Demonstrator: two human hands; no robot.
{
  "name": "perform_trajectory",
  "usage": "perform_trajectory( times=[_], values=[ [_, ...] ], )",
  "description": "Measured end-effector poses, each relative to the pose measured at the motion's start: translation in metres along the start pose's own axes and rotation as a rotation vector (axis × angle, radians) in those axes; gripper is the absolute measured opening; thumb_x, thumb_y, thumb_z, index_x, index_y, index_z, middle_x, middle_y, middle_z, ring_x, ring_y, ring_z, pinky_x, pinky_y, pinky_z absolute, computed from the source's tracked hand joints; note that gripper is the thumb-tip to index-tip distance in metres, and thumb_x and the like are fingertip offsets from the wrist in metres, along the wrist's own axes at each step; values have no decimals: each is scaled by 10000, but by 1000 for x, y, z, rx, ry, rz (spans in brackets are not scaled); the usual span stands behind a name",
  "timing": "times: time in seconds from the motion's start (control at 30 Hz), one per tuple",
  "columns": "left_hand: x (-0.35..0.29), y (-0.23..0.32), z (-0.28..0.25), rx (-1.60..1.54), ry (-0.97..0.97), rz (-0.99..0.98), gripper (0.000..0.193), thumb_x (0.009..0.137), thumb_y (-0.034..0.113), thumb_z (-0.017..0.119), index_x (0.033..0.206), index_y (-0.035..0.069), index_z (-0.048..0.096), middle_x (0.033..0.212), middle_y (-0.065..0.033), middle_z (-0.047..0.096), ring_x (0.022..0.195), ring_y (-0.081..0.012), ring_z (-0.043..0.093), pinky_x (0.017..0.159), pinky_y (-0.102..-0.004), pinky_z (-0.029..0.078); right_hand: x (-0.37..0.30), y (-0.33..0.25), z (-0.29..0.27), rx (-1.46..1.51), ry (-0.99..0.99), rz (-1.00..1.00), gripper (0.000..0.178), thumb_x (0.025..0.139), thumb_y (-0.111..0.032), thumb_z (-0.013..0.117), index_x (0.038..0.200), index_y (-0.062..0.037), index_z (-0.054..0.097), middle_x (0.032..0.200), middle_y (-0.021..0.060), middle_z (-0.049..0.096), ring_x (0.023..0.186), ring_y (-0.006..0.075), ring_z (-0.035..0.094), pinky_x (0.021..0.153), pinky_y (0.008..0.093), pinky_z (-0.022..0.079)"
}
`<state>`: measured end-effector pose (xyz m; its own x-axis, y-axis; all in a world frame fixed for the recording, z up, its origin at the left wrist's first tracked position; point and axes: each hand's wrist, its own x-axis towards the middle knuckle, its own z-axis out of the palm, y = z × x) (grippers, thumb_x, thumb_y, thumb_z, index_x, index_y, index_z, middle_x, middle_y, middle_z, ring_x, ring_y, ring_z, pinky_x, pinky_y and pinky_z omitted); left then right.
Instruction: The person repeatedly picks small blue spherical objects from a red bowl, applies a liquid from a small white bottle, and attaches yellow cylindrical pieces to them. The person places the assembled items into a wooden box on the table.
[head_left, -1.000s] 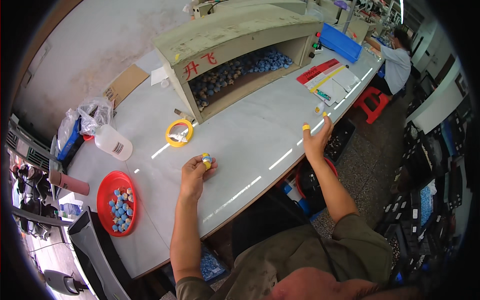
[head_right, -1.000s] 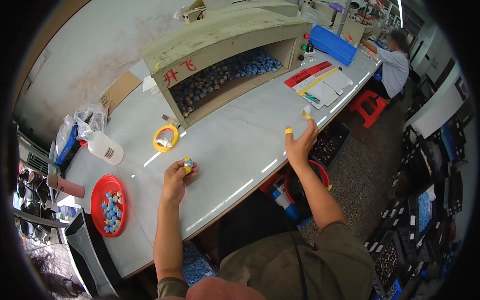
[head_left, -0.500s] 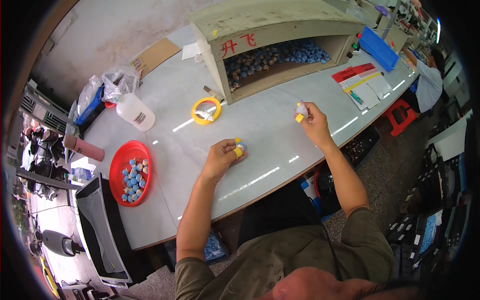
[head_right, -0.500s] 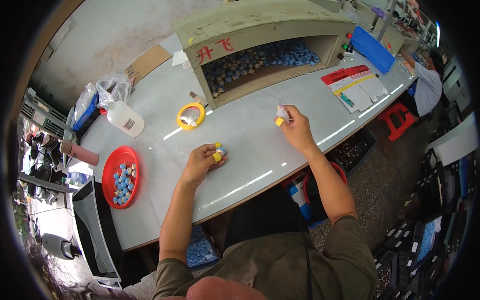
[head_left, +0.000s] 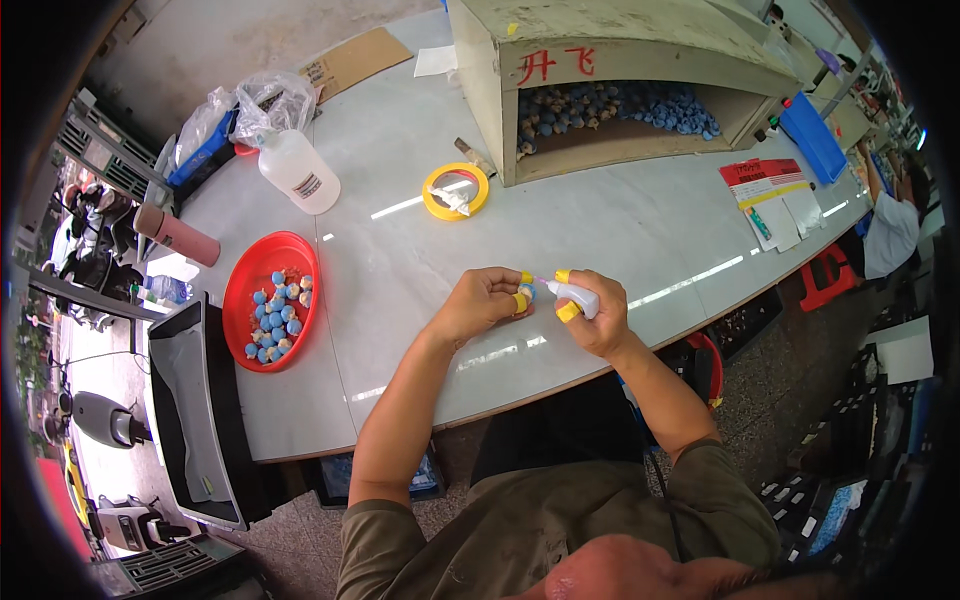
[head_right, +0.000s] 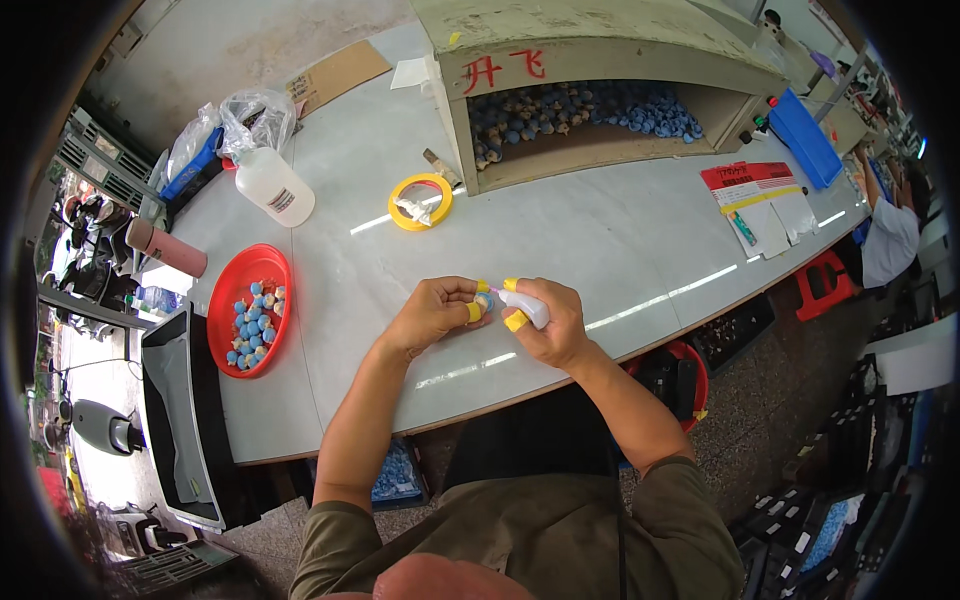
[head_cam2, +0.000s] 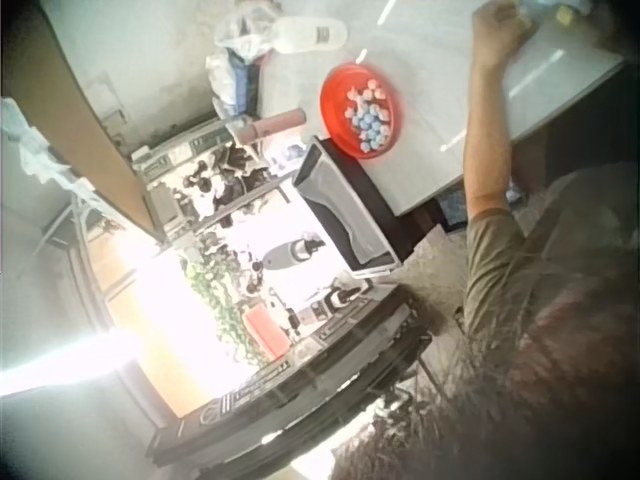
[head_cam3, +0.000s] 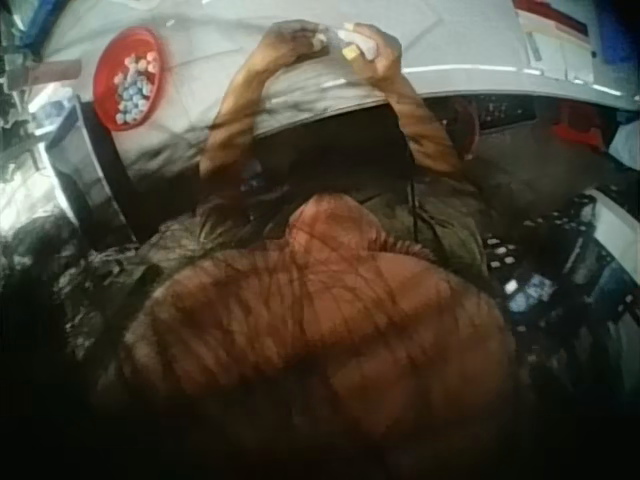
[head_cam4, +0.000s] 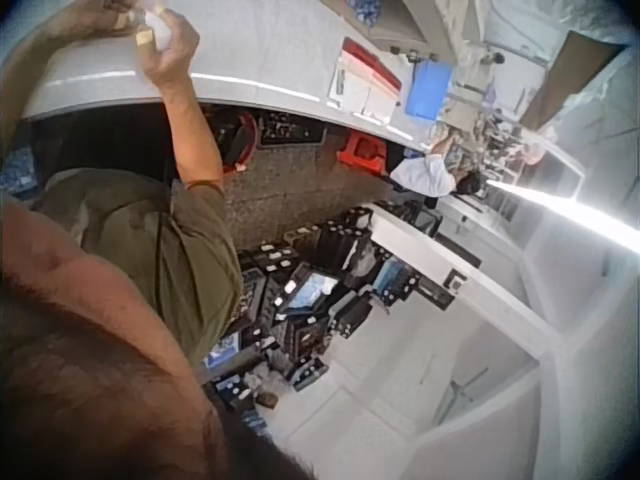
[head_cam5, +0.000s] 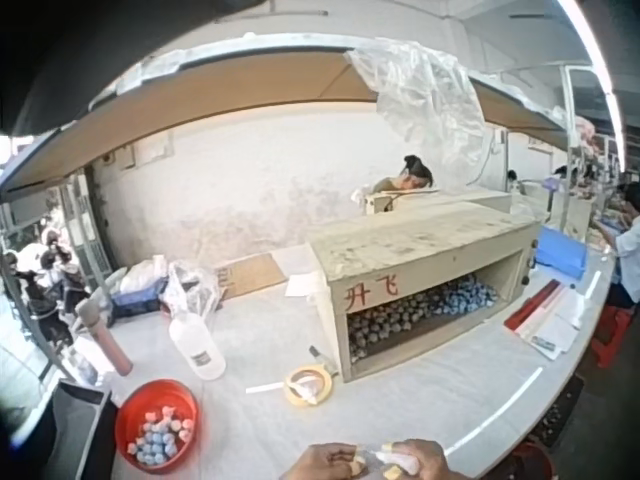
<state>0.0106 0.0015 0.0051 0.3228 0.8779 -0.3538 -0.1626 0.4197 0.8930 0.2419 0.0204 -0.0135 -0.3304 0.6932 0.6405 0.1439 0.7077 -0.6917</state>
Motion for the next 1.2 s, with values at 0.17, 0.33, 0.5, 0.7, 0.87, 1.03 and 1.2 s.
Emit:
perform_trajectory(
  times=[0.17,0.33,0.5,0.7,0.87,1.03,1.2],
  values=[
    [1,-2,-2,39,-41,2,413,914,-25,671,1294,-150,568,1146,-179,703,1030,-195,721,946,-292,602,0,2,2,-24,-5,-113,265,847,-123,744,1045,21,643,886,181,730,681,316,691,635,385,552],
    [1,-1,-2,43,-45,2,421,906,-36,671,1296,-156,567,1157,-191,702,1018,-198,724,947,-300,602,3,0,6,-17,-24,-114,259,841,-112,744,1034,25,640,890,187,735,693,329,696,643,398,558],
    [0,1,0,43,-36,4,418,915,-19,680,1292,-163,569,1114,-185,705,993,-194,727,903,-283,606,3,-1,7,-25,-45,-94,240,837,-98,742,1018,24,641,886,188,736,689,334,698,645,397,557],
    [1,0,-1,-4,-17,-16,400,934,13,693,1281,-151,581,1115,-181,704,1001,-205,729,913,-285,608,5,-4,7,-105,-19,-169,243,806,-82,752,1004,15,646,853,167,733,651,322,683,616,386,539],
    [1,0,-3,-29,22,-14,374,949,56,712,1251,-136,605,1114,-163,702,1009,-211,727,927,-290,610,5,-4,9,-170,-14,-255,252,794,-91,746,1001,11,644,734,128,674,549,272,606,530,366,463],
    [4,-5,-4,-100,44,8,368,946,67,720,1237,-132,614,1130,-158,695,1000,-214,723,927,-294,609,5,-10,7,-259,-44,-293,291,747,-84,766,993,-8,632,755,109,680,562,266,624,524,359,464],
    [3,-2,-2,-110,50,12,358,943,67,723,1225,-128,620,1133,-154,690,1011,-218,722,924,-294,605,4,-9,7,-269,-52,-299,293,747,-87,768,992,-3,632,764,106,684,567,265,627,523,357,468]
  ],
)
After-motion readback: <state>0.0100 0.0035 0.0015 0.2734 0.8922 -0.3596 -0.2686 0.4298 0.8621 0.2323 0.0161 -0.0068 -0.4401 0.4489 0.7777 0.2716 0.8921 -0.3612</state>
